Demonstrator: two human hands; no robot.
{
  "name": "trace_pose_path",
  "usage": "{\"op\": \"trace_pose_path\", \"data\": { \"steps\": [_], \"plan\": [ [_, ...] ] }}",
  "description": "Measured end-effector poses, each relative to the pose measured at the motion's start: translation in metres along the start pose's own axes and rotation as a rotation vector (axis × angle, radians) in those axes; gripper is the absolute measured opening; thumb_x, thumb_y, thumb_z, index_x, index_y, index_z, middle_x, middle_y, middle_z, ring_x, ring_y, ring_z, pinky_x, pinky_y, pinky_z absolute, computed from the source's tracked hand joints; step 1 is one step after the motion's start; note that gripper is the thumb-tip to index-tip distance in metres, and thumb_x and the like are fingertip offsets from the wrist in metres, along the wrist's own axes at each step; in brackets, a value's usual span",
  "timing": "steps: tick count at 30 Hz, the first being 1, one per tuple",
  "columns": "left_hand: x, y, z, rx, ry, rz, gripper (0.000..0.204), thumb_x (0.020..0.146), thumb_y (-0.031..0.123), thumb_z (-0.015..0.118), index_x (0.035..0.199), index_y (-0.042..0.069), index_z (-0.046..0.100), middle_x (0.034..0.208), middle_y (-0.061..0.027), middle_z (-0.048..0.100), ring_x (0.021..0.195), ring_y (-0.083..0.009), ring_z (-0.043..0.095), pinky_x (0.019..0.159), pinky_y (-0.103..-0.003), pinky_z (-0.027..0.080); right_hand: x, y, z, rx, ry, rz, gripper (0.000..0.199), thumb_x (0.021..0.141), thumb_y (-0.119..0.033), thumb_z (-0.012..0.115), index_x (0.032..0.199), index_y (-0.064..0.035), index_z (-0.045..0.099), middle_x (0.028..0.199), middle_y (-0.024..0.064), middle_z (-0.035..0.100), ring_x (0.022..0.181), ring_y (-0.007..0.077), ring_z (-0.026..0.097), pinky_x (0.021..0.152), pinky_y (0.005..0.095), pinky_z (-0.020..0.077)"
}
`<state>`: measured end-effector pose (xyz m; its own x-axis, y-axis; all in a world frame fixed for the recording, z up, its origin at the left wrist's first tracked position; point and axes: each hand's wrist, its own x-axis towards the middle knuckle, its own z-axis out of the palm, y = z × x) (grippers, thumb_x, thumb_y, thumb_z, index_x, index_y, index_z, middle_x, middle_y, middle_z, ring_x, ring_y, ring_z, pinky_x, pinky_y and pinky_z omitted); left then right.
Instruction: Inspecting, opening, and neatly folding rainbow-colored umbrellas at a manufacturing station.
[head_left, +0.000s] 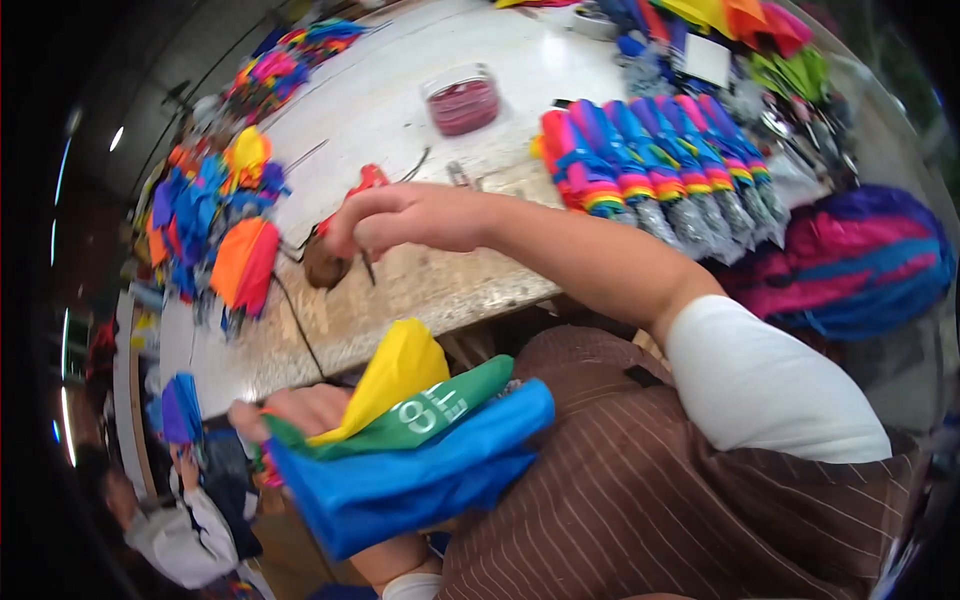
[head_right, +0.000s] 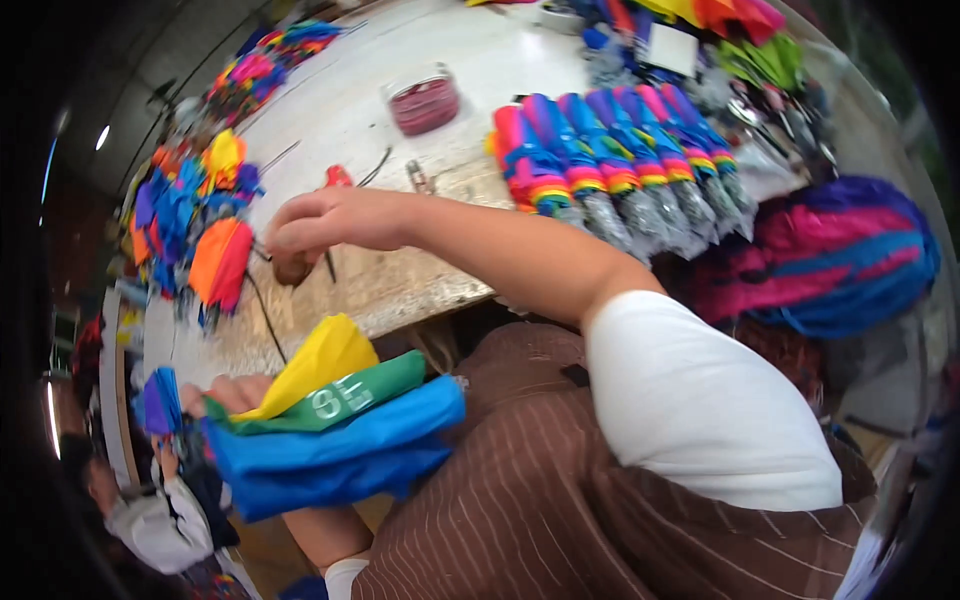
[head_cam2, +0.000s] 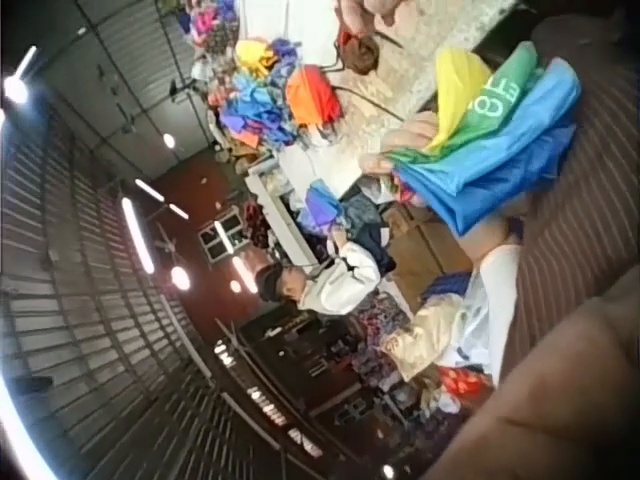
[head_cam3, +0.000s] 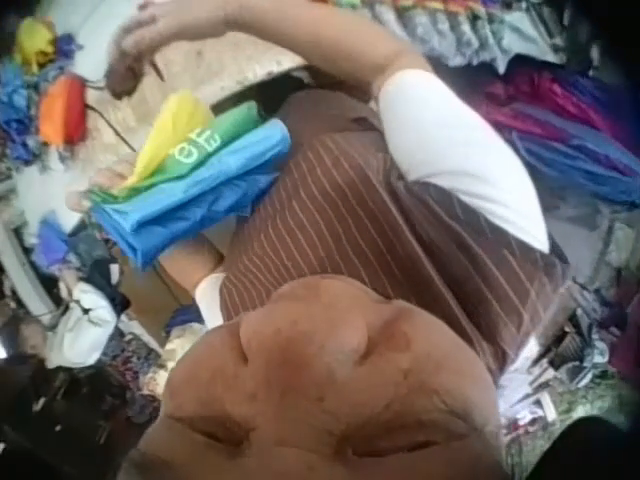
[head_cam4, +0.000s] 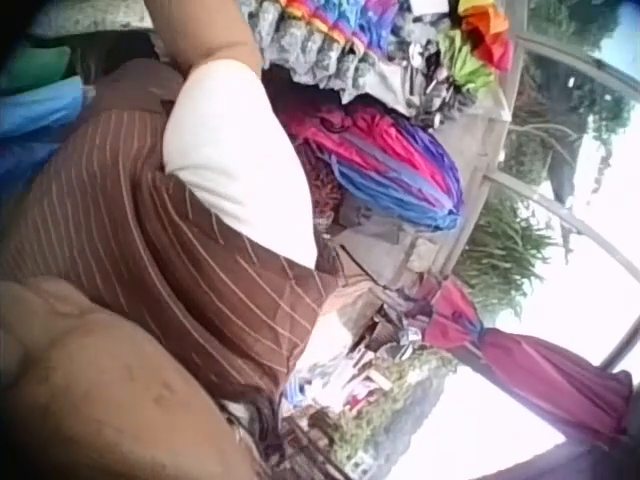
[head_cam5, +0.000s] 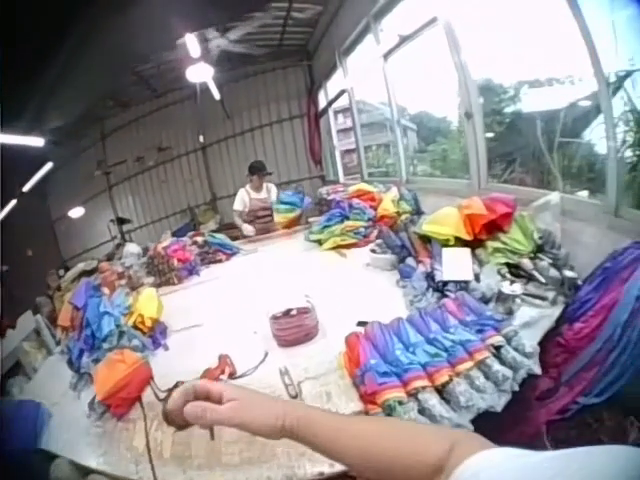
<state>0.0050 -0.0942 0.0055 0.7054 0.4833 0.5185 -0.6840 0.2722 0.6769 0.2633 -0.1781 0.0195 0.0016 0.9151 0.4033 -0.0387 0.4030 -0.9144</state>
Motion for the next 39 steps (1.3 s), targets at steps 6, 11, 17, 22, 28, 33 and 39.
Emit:
{"op": "trace_pose_path", "data": {
  "steps": [6, 11, 17, 22, 28, 33, 39],
  "plan": [
    [0.049, -0.008, 0.031, 0.107, -0.108, -0.009, 0.06, 0.085, 0.037, 0.052, 0.129, 0.008, 0.024, 0.112, -0.0185, 0.05, 0.089, -0.0285, 0.054, 0.08, -0.039, 0.044, 0.011, 0.0, 0.081, -0.37, -0.195, -0.176, 0.081, 0.069, -0.036, 0.079, 0.132, -0.0009, 0.042, 0.119, 0.0152, 0.057, 0.108, 0.0265, 0.056, 0.091, 0.0345, 0.0435],
    [0.067, -0.01, 0.042, 0.426, 0.043, 0.112, 0.062, 0.078, 0.021, 0.051, 0.132, 0.001, 0.029, 0.118, -0.0182, 0.049, 0.092, -0.024, 0.058, 0.086, -0.033, 0.046, -0.002, 0.056, 0.069, 0.766, -0.659, 0.574, 0.063, 0.076, -0.034, 0.072, 0.124, 0.0002, 0.048, 0.11, 0.0117, 0.063, 0.099, 0.0212, 0.062, 0.09, 0.0343, 0.0476],
    [0.059, -0.006, 0.05, 0.595, 0.213, 0.295, 0.056, 0.074, 0.01, 0.061, 0.124, 0.002, 0.036, 0.102, -0.0105, 0.053, 0.083, -0.0174, 0.056, 0.08, -0.03, 0.047, -0.01, -0.016, 0.062, -0.158, -0.389, 0.174, 0.061, 0.075, -0.037, 0.074, 0.117, 0.0006, 0.051, 0.104, 0.0117, 0.064, 0.091, 0.018, 0.062, 0.082, 0.032, 0.0489],
    [0.053, -0.009, 0.066, 0.318, 0.112, 0.14, 0.068, 0.074, 0.01, 0.062, 0.132, 0.008, 0.028, 0.094, -0.0154, 0.054, 0.07, -0.0286, 0.062, 0.069, -0.044, 0.056, -0.031, 0.025, 0.057, 0.685, -0.619, 0.405, 0.062, 0.077, -0.034, 0.073, 0.122, 0.0032, 0.05, 0.109, 0.0087, 0.061, 0.093, 0.0154, 0.059, 0.085, 0.0312, 0.0482],
    [0.035, -0.012, 0.022, 0.535, 0.107, 0.228, 0.041, 0.076, -0.003, 0.059, 0.113, 0.004, 0.043, 0.104, -0.0179, 0.055, 0.091, -0.0298, 0.062, 0.083, -0.044, 0.052, -0.031, -0.002, 0.036, -0.311, 0.154, 0.161, 0.057, 0.08, -0.036, 0.071, 0.121, -0.0007, 0.052, 0.113, 0.01, 0.058, 0.105, 0.0176, 0.054, 0.095, 0.0336, 0.0421],
    [0.016, -0.033, 0.013, 0.521, 0.147, 0.12, 0.033, 0.078, -0.004, 0.063, 0.103, 0.004, 0.045, 0.115, -0.0233, 0.053, 0.099, -0.0336, 0.061, 0.088, -0.043, 0.048, -0.046, -0.007, 0.068, -0.745, 0.186, -0.018, 0.032, 0.079, -0.024, 0.071, 0.102, -0.0041, 0.06, 0.09, 0.0097, 0.061, 0.083, 0.0224, 0.061, 0.072, 0.033, 0.0478],
    [-0.009, -0.032, 0.001, 0.347, 0.148, 0.034, 0.032, 0.08, -0.001, 0.064, 0.099, 0.009, 0.04, 0.117, -0.0257, 0.051, 0.103, -0.0384, 0.059, 0.088, -0.047, 0.049, -0.072, 0.03, 0.079, -1.007, 0.15, -0.182, 0.011, 0.075, -0.013, 0.07, 0.08, -0.0085, 0.06, 0.071, 0.0072, 0.055, 0.069, 0.027, 0.057, 0.06, 0.0367, 0.0464]
  ]
}}
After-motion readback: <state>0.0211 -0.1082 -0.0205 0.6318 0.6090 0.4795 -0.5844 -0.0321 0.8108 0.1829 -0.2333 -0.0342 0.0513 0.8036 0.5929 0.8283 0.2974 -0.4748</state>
